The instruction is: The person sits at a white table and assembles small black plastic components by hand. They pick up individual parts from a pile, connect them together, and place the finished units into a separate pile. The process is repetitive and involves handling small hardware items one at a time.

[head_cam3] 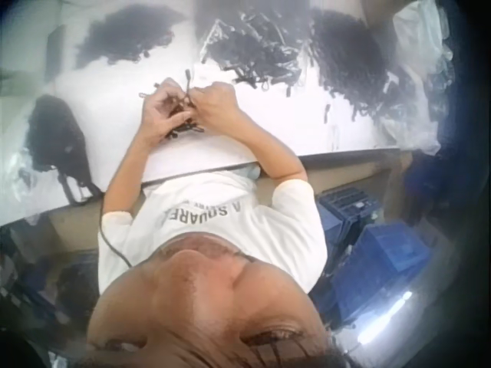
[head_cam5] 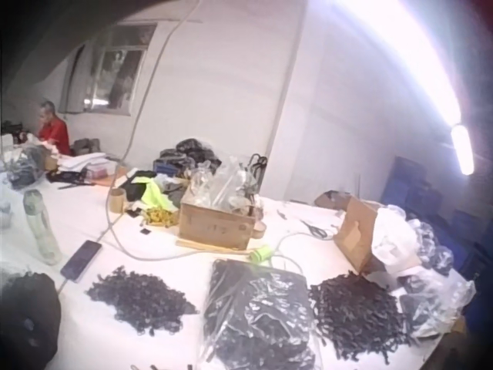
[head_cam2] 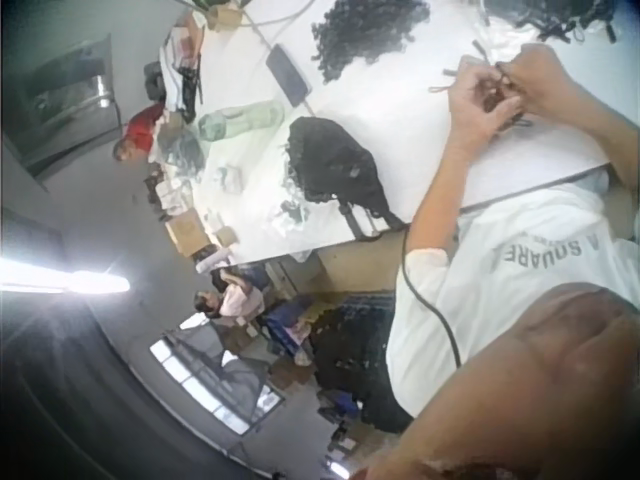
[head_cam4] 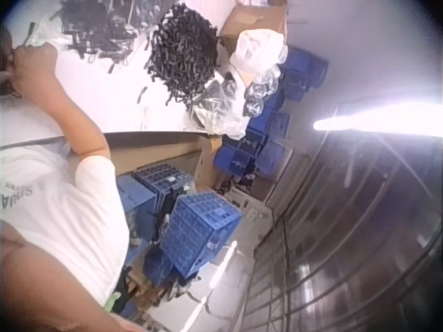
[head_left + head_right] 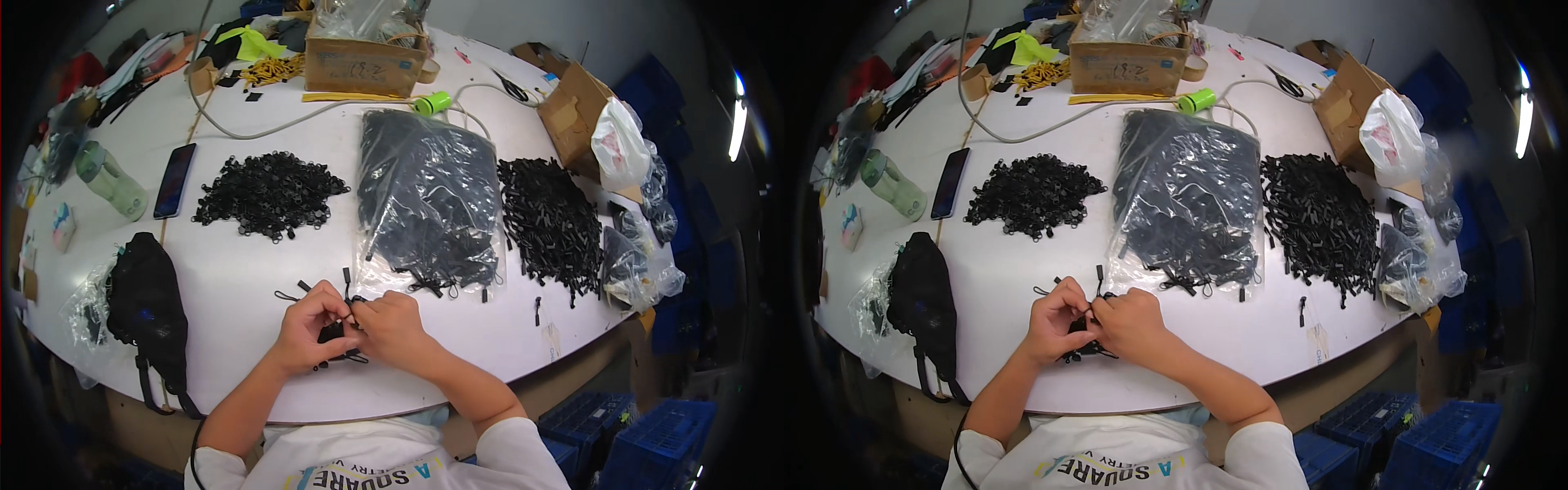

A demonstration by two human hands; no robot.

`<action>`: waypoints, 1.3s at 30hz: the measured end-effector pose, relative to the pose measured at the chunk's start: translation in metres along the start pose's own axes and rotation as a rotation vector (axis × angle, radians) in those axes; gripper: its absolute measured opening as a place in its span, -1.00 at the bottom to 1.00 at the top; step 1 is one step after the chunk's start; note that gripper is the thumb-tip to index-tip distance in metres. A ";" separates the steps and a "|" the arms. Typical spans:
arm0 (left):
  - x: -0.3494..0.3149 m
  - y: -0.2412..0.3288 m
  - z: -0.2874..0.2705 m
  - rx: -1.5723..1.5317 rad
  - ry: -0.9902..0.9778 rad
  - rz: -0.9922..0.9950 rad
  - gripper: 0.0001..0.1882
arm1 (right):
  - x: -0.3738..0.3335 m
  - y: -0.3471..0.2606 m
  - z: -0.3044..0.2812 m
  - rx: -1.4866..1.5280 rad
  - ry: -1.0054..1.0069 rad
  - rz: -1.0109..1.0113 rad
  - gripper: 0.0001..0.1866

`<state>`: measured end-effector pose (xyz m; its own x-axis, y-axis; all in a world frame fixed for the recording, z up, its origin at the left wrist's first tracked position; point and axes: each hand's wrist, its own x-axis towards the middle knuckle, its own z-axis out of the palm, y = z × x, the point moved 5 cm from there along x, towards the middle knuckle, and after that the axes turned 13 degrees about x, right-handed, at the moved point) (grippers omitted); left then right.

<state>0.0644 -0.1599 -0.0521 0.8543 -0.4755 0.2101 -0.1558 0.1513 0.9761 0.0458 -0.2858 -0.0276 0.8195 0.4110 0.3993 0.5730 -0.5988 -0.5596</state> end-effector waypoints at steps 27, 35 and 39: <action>0.009 0.008 -0.023 0.861 -0.227 0.300 -0.88 | 0.001 0.001 0.010 0.035 -0.092 -0.348 -0.77; -0.007 0.031 -0.117 0.748 0.424 0.493 -0.62 | 0.009 0.034 -0.012 0.330 0.087 -0.023 -0.88; 0.008 0.033 -0.064 0.864 0.414 0.598 -0.71 | 0.004 0.055 -0.045 0.670 0.101 0.266 -0.89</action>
<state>0.0972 -0.1033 -0.0215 0.6014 -0.1798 0.7785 -0.7484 -0.4679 0.4701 0.0804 -0.3478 -0.0240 0.9455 0.2254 0.2352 0.2639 -0.1067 -0.9586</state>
